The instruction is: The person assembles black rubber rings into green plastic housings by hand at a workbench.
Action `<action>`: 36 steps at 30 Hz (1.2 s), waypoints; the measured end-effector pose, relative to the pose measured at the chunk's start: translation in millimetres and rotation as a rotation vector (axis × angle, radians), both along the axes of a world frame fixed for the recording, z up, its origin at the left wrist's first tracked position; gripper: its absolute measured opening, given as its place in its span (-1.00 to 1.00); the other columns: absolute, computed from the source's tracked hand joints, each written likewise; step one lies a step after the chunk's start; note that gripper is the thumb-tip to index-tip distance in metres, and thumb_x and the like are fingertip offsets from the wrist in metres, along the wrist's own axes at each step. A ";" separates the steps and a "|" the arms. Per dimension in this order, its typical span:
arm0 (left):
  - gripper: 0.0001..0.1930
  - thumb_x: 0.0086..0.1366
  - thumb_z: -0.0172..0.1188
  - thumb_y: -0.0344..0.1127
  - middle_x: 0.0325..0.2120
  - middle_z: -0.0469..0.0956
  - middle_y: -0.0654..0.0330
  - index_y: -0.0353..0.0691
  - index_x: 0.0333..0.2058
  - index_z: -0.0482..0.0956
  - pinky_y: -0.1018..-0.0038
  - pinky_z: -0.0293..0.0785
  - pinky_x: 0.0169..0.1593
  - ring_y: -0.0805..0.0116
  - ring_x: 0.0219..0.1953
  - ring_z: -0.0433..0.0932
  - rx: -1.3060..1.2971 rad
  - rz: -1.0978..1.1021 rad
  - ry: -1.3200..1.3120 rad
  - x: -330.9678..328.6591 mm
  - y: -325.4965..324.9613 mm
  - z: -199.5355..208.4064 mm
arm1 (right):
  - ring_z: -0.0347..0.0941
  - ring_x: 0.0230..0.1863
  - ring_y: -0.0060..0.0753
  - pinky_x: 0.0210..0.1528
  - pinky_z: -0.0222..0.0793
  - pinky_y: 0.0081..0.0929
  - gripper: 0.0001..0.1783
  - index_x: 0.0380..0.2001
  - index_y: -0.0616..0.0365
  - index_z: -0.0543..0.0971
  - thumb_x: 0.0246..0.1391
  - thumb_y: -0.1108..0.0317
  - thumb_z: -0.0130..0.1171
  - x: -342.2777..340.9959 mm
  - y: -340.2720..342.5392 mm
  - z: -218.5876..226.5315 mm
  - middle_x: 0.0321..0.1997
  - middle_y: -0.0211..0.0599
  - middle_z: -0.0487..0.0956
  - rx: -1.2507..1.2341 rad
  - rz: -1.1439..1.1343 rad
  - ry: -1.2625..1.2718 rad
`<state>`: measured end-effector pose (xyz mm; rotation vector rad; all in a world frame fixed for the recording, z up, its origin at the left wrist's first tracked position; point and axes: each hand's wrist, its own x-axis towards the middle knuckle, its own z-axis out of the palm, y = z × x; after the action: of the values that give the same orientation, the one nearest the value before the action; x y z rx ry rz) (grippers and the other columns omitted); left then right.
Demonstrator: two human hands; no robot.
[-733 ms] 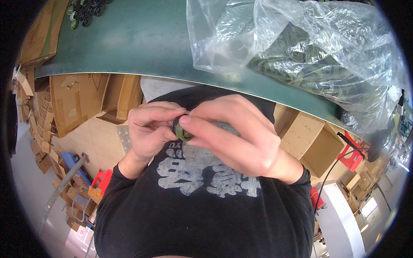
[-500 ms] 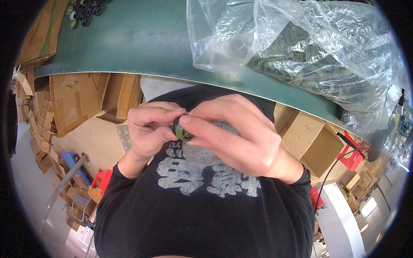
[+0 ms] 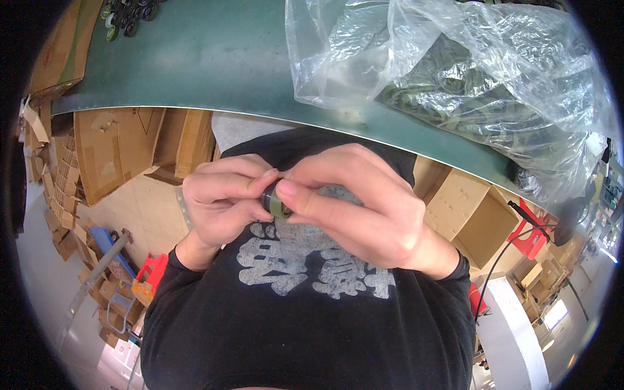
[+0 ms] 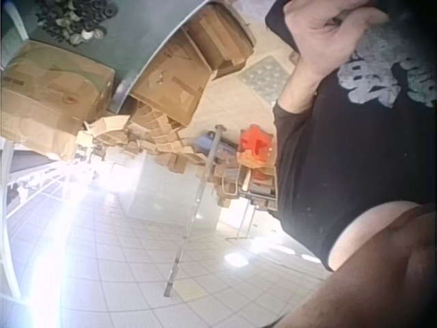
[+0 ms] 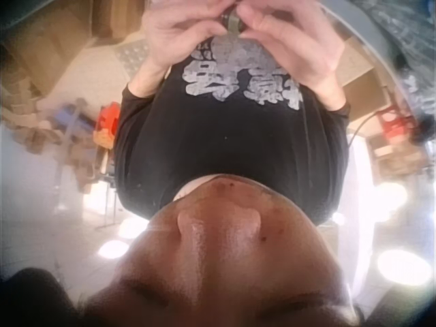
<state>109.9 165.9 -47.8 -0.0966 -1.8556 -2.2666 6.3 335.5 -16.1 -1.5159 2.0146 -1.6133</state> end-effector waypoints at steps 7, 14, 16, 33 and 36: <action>-0.67 -0.13 0.39 -0.52 -0.44 0.56 -0.04 -0.48 -0.31 0.60 0.44 0.44 -0.36 0.20 -0.43 0.52 -0.070 0.025 0.017 1.0 1.0 5.2 | 0.49 -0.37 -0.30 -0.35 0.43 -0.48 -0.63 -0.35 0.36 0.59 -0.39 0.55 0.37 -1.9 -0.5 -0.9 -0.32 -0.16 0.54 -0.010 0.023 -0.024; -0.65 -0.12 0.39 -0.51 -0.45 0.55 -0.03 -0.48 -0.28 0.59 0.45 0.43 -0.38 0.23 -0.44 0.51 -0.122 0.026 0.011 1.7 0.8 5.5 | 0.49 -0.37 -0.28 -0.35 0.43 -0.47 -0.61 -0.34 0.37 0.58 -0.39 0.50 0.38 -0.2 -1.4 -8.1 -0.32 -0.14 0.54 -0.040 0.025 -0.026; -0.64 -0.05 0.39 -0.42 -0.41 0.56 -0.02 -0.49 -0.26 0.58 0.48 0.44 -0.34 0.26 -0.40 0.53 -0.061 -0.008 -0.075 4.7 0.4 6.4 | 0.48 -0.38 -0.29 -0.36 0.43 -0.48 -0.60 -0.34 0.37 0.58 -0.38 0.49 0.39 0.6 -1.5 -7.8 -0.33 -0.15 0.54 -0.053 0.024 -0.037; -0.54 0.23 0.07 0.03 -0.29 0.56 0.06 -0.31 -0.16 0.36 0.46 0.56 -0.20 0.26 -0.26 0.61 0.678 -0.190 -0.455 12.2 18.9 -4.8 | 0.41 -0.55 -0.33 -0.55 0.29 -0.54 -0.52 -0.50 0.26 0.52 -0.54 0.26 0.53 8.5 -8.1 -5.9 -0.52 -0.24 0.48 -0.013 -0.135 -0.049; -0.52 0.23 0.05 0.06 -0.32 0.56 0.08 -0.30 -0.18 0.34 0.48 0.56 -0.22 0.28 -0.28 0.62 0.674 -0.191 -0.483 9.0 19.4 -2.4 | 0.41 -0.56 -0.34 -0.57 0.29 -0.54 -0.53 -0.52 0.25 0.51 -0.54 0.26 0.52 8.0 -7.8 -4.1 -0.53 -0.25 0.48 0.015 -0.148 -0.034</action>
<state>118.9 185.2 -50.2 0.4285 -1.1644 -3.1300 14.3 327.7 -20.1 -1.3527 2.1615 -1.6598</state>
